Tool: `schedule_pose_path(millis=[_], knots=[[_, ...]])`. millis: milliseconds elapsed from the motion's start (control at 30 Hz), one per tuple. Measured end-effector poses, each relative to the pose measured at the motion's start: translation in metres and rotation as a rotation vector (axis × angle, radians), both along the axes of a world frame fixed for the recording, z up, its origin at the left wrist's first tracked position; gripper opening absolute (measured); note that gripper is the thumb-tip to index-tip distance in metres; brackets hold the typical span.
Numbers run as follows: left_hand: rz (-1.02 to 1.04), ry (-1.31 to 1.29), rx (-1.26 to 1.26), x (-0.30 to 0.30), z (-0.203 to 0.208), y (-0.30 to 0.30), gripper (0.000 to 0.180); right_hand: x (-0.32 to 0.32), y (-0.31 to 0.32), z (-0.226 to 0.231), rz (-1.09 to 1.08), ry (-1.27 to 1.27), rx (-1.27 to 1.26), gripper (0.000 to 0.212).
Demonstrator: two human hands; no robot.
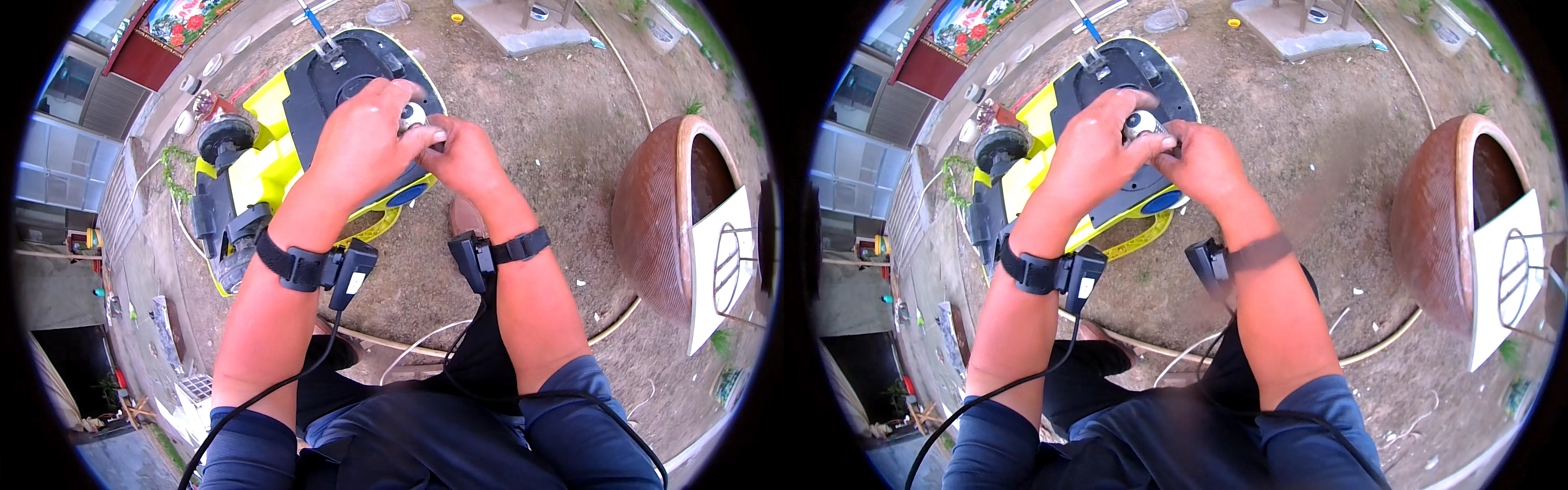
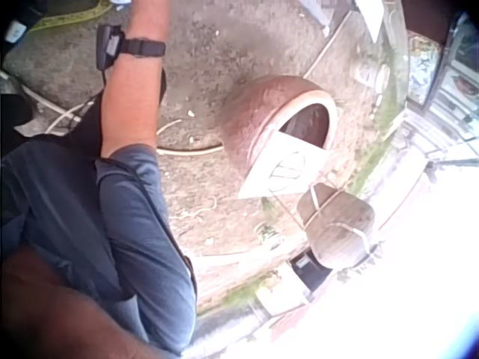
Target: The person uses a screwdriver to unscrew and remove a motor assembly from the underside of a yellow toy car, then handles the motor and a screw by hand.
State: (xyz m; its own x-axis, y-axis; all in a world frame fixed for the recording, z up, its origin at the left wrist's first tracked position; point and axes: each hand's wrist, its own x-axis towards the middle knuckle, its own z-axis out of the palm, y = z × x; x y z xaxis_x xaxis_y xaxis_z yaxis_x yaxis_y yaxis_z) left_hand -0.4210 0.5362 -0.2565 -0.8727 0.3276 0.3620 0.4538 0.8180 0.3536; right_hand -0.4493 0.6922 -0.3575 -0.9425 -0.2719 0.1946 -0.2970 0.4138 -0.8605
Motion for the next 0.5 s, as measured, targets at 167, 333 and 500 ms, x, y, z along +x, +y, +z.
schedule_pose_path(millis=[167,333,500], knots=[[-0.101,-0.028,0.033,0.001,0.0,-0.004,0.032,0.001,0.0,0.001,0.01,-0.037,-0.035,0.032],[-0.027,-0.012,-0.081,0.0,0.002,0.003,0.03,0.004,0.001,0.006,0.0,-0.03,-0.009,0.031],[-0.185,-0.041,-0.012,-0.002,0.006,-0.005,0.032,0.003,0.003,0.009,-0.012,-0.055,0.012,0.03]])
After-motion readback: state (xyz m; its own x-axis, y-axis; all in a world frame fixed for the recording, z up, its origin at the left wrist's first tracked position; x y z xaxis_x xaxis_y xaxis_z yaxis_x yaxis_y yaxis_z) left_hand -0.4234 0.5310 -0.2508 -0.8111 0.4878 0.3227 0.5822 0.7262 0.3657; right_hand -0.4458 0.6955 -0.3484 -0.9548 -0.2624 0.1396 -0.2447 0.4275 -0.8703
